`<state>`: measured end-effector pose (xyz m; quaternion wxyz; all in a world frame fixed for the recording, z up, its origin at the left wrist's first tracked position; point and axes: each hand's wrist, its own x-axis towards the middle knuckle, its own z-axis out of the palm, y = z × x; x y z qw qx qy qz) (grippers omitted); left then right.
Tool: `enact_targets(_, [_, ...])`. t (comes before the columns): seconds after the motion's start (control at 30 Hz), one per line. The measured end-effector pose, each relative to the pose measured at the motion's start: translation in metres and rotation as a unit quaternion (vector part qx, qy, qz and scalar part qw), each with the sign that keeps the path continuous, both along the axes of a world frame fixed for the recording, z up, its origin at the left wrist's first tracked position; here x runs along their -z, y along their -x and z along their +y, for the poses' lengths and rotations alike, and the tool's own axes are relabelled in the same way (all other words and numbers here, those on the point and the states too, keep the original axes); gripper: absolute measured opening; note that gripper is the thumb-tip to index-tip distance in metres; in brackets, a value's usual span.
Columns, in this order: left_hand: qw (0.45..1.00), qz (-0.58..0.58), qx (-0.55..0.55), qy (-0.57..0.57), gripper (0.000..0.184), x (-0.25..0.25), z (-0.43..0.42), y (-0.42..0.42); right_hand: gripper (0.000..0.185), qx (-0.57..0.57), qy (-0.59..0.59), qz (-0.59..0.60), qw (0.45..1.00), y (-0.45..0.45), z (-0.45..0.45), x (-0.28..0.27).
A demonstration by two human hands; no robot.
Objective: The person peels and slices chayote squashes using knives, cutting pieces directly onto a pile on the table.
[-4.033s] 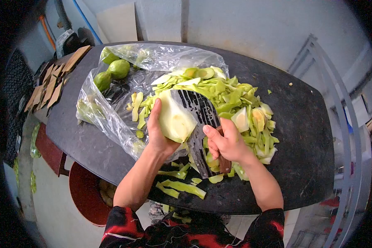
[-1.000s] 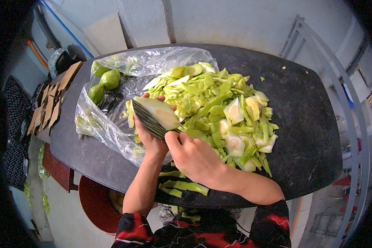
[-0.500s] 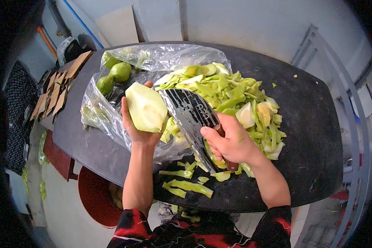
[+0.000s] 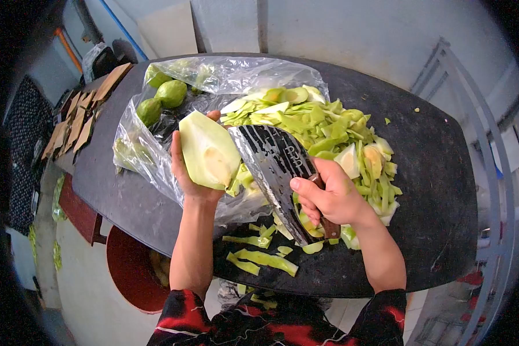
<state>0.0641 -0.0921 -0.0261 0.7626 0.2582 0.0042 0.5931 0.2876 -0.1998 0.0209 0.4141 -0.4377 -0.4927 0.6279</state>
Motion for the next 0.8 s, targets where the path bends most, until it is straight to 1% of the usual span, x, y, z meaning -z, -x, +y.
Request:
enact_targets(0.17, [0.999,-0.024,0.006,0.021,0.068,-0.0005,-0.0006,-0.0005,0.015,0.001,-0.006,-0.007,1.0,-0.0007,0.0002,0.0005])
enact_targets(0.23, [0.995,-0.04,0.077,-0.039,0.068,0.0001,0.0004,0.0009,0.015,0.003,-0.011,-0.007,1.0,-0.0015,0.0003,0.0006])
enact_targets(0.33, [0.99,-0.069,0.106,-0.057,0.068,-0.0026,-0.0001,0.0003,0.013,0.009,-0.007,-0.011,1.0,-0.004,0.0002,-0.0001])
enact_targets(0.47, [0.993,-0.063,0.092,-0.041,0.068,-0.0007,0.0002,0.0014,0.013,0.0,-0.003,0.006,1.0,-0.0054,-0.0001,0.0001])
enact_targets(0.53, [0.996,-0.019,0.077,-0.044,0.07,0.0008,0.0018,0.0034,0.013,-0.001,0.001,0.009,1.0,-0.0056,-0.0002,0.0001])
enact_targets(0.57, [0.996,-0.02,0.076,-0.043,0.07,-0.0013,0.0005,0.0022,0.013,-0.002,0.003,0.003,1.0,-0.0059,-0.0001,0.0007])
enact_targets(0.63, [0.999,-0.03,0.02,-0.003,0.072,-0.0075,-0.0031,-0.0015,0.014,-0.004,0.004,-0.002,1.0,-0.0069,0.0002,0.0018])
enact_targets(0.67, [0.999,-0.03,0.02,-0.002,0.072,-0.0051,-0.0007,0.0002,0.014,-0.012,0.006,-0.003,1.0,-0.0072,0.001,0.0023])
enact_targets(0.73, [0.998,0.003,0.042,-0.037,0.072,0.0017,0.0055,0.0047,0.014,-0.021,0.008,-0.003,1.0,-0.0079,0.0018,0.0033])
enact_targets(0.8, [0.999,0.01,0.036,-0.036,0.072,0.0014,0.0051,0.0043,0.015,-0.028,0.008,-0.008,1.0,-0.0085,0.0021,0.0039])
